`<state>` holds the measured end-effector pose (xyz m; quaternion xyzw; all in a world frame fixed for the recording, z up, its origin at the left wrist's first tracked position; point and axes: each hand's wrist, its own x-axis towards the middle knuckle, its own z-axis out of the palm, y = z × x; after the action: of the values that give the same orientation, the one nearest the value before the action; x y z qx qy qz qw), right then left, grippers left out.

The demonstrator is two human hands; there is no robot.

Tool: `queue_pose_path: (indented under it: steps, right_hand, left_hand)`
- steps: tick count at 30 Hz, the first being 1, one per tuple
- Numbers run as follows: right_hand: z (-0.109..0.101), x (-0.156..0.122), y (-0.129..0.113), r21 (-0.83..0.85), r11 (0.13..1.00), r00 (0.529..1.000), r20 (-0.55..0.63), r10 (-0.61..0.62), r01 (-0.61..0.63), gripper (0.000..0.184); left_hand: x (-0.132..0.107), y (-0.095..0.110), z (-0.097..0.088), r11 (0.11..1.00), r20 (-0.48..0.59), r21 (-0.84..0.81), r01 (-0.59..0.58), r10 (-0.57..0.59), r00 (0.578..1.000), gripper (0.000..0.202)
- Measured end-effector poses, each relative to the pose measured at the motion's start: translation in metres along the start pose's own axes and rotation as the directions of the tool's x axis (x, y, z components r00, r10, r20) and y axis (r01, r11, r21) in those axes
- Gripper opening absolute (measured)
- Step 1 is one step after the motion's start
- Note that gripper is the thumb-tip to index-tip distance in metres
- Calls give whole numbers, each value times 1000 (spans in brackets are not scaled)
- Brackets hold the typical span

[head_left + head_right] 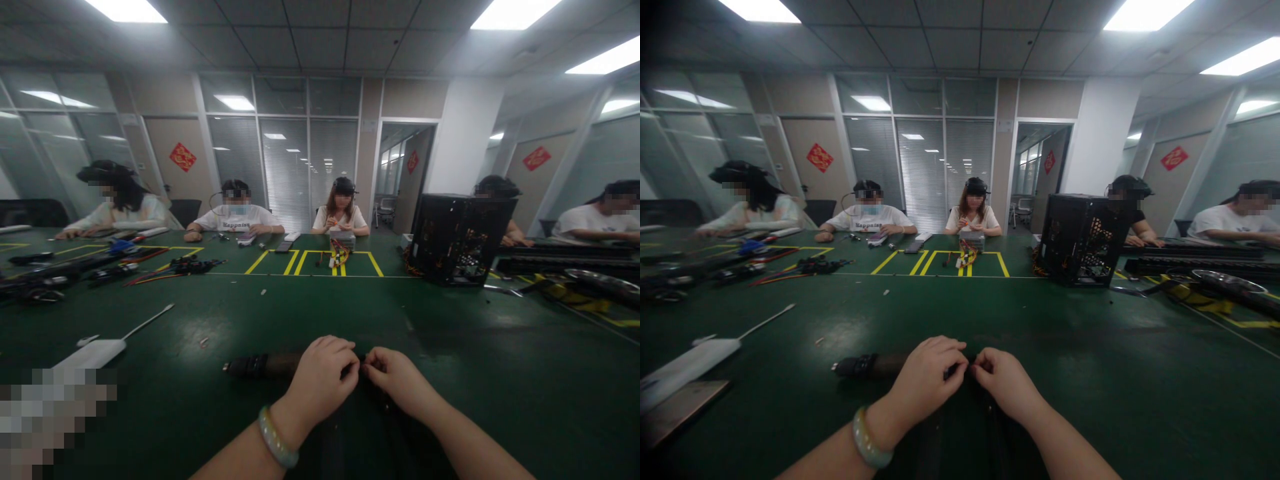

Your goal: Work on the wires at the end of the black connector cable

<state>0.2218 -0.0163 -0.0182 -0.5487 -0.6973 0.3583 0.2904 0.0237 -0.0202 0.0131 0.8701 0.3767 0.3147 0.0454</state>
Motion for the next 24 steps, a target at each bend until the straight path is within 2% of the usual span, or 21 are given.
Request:
queue_pose_path:
  steps: [9, 15, 20, 24]
  right_hand:
    - [0, 1, -3, -56, 997, 998, -31, -47, 45, 11]
    - [1, 2, 0, -41, 999, 999, -26, -37, 36, 13]
    - [1, 1, 2, -58, 997, 998, -40, -50, 47, 13]
    - [0, 1, 0, -52, 998, 999, -28, -43, 42, 12]
  left_hand:
    - [0, -1, 2, 1000, -16, 25, -19, 19, 1000, 13]
    - [0, -2, 2, 999, -2, 39, 16, -16, 1000, 12]
    - [0, 0, 0, 1000, -20, 17, -9, 9, 1000, 13]
    - [0, -2, 2, 999, 7, 43, -1, 0, 1000, 13]
